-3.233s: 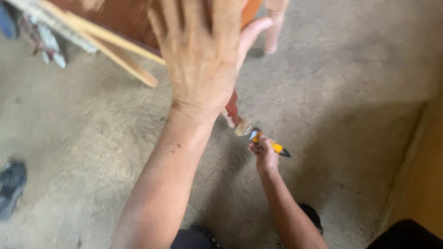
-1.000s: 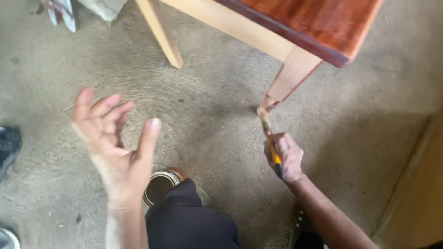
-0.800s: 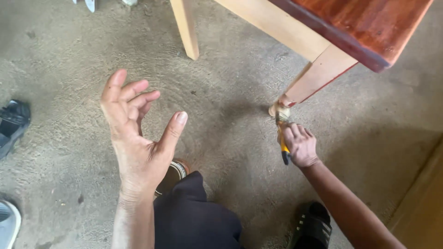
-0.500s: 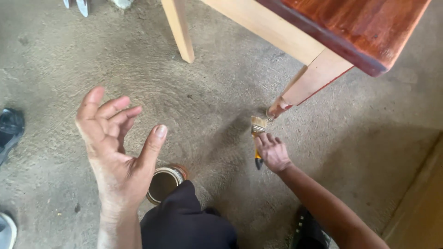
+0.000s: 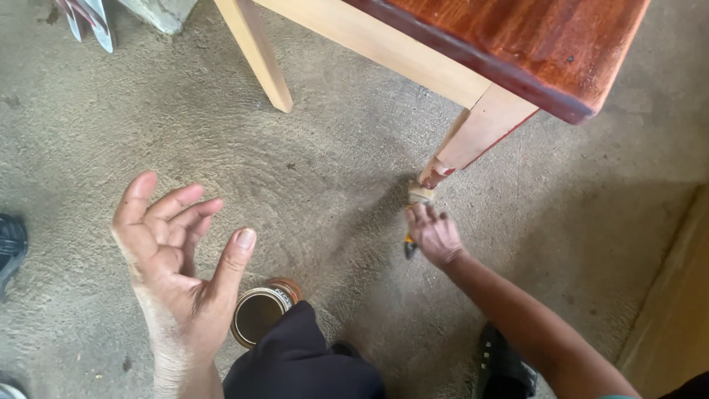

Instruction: Applying a polyurethane finish to a wooden chair using a paint brush.

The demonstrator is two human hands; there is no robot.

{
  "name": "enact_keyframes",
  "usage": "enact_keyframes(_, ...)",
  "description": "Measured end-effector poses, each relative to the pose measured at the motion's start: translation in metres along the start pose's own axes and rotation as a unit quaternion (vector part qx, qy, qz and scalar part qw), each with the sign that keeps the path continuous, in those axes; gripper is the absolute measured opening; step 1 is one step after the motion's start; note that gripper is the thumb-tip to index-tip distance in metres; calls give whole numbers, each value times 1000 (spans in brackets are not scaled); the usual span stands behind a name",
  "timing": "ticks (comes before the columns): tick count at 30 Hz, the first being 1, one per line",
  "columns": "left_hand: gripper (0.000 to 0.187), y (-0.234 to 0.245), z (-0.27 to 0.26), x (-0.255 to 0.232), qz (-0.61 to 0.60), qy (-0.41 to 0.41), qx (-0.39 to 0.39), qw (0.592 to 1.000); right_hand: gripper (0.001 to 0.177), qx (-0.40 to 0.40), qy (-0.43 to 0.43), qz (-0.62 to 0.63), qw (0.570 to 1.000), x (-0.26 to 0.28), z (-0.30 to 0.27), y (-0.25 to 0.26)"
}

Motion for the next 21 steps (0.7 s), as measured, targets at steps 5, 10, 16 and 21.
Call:
enact_keyframes(5,86,5,0,-11,-21,1,-28,999,33,16,1,-15,1000,1,-23,16)
enact_keyframes(10,35,15,-1,-19,-40,-12,-85,996,35,2,35,-52,998,11,-2,12)
enact_keyframes(16,34,46,-26,21,-175,-104,-142,969,25,-11,-3,34,999,-9,-31,43)
enact_keyframes(21,36,42,-23,13,-233,-110,-162,952,56,-7,-13,82,997,-26,-6,90)
Point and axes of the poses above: each hand's wrist, its own z-axis towards the middle knuckle, its own y-axis out of the back of the hand, x = y × z, the point moved 8 cm from there along z, towards the middle knuckle, and after that the axes turned 9 degrees about x, right-handed, at the moved point
